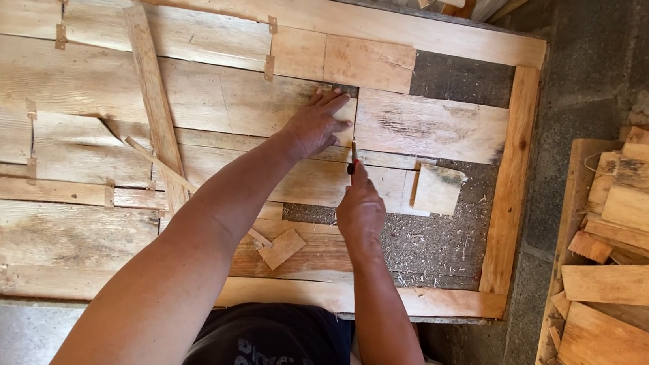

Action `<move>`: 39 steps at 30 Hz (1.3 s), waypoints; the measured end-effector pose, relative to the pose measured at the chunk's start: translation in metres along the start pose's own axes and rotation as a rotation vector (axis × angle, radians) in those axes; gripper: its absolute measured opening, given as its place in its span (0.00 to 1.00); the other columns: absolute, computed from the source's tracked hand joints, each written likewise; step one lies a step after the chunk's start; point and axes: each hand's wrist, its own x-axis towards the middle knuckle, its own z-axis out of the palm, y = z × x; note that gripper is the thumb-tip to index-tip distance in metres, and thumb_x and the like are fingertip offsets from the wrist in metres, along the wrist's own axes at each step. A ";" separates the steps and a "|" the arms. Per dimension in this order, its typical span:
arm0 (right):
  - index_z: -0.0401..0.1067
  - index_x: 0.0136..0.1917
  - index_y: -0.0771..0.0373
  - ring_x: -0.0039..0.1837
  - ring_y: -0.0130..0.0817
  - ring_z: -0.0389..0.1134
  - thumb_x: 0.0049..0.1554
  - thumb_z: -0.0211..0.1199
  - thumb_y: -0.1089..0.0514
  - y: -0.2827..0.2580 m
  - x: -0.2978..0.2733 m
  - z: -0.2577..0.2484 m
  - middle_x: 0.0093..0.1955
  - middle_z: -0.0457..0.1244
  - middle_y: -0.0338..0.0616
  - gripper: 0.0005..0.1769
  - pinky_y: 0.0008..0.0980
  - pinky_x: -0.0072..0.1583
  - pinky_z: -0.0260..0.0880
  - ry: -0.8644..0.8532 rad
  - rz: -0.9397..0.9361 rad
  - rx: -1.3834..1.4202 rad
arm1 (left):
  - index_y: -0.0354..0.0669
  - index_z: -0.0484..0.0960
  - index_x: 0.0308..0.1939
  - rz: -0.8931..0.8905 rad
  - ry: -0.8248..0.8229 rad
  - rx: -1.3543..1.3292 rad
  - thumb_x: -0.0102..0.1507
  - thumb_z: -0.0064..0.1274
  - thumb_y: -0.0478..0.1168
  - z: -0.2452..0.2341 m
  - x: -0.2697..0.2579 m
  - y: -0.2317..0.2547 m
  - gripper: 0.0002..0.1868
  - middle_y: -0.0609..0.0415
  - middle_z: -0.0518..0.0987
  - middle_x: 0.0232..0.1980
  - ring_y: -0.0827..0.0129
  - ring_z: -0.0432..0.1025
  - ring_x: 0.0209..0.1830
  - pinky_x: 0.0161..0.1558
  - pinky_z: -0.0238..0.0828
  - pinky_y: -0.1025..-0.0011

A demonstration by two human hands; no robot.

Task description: Fitting, cutting, and securing small wood pieces into a larger wooden panel assembly using a utility knife and tape.

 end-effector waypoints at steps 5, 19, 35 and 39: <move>0.55 0.78 0.55 0.49 0.43 0.75 0.61 0.56 0.64 0.009 -0.013 -0.022 0.54 0.71 0.50 0.33 0.43 0.50 0.76 0.065 0.099 0.427 | 0.59 0.81 0.64 -0.026 0.038 0.007 0.63 0.58 0.49 0.000 -0.003 0.002 0.24 0.45 0.53 0.81 0.52 0.45 0.82 0.80 0.37 0.53; 0.60 0.79 0.43 0.55 0.50 0.71 0.55 0.51 0.78 0.014 0.031 -0.015 0.66 0.54 0.52 0.45 0.40 0.60 0.75 0.010 0.079 0.138 | 0.65 0.78 0.66 -0.076 0.010 0.008 0.66 0.53 0.49 0.001 -0.004 0.008 0.23 0.49 0.49 0.83 0.59 0.42 0.84 0.81 0.31 0.59; 0.63 0.78 0.44 0.59 0.55 0.67 0.56 0.56 0.74 0.018 0.039 0.008 0.62 0.53 0.55 0.41 0.48 0.61 0.70 0.091 -0.115 0.062 | 0.48 0.80 0.67 0.104 0.264 0.044 0.72 0.47 0.42 0.044 0.000 -0.010 0.19 0.38 0.58 0.79 0.48 0.50 0.81 0.80 0.45 0.53; 0.64 0.77 0.43 0.59 0.55 0.66 0.52 0.58 0.75 0.021 0.036 0.010 0.61 0.53 0.55 0.44 0.48 0.62 0.70 0.097 -0.116 0.066 | 0.40 0.79 0.61 0.081 0.115 0.099 0.72 0.48 0.43 0.031 -0.002 0.009 0.17 0.39 0.66 0.72 0.46 0.56 0.79 0.75 0.57 0.56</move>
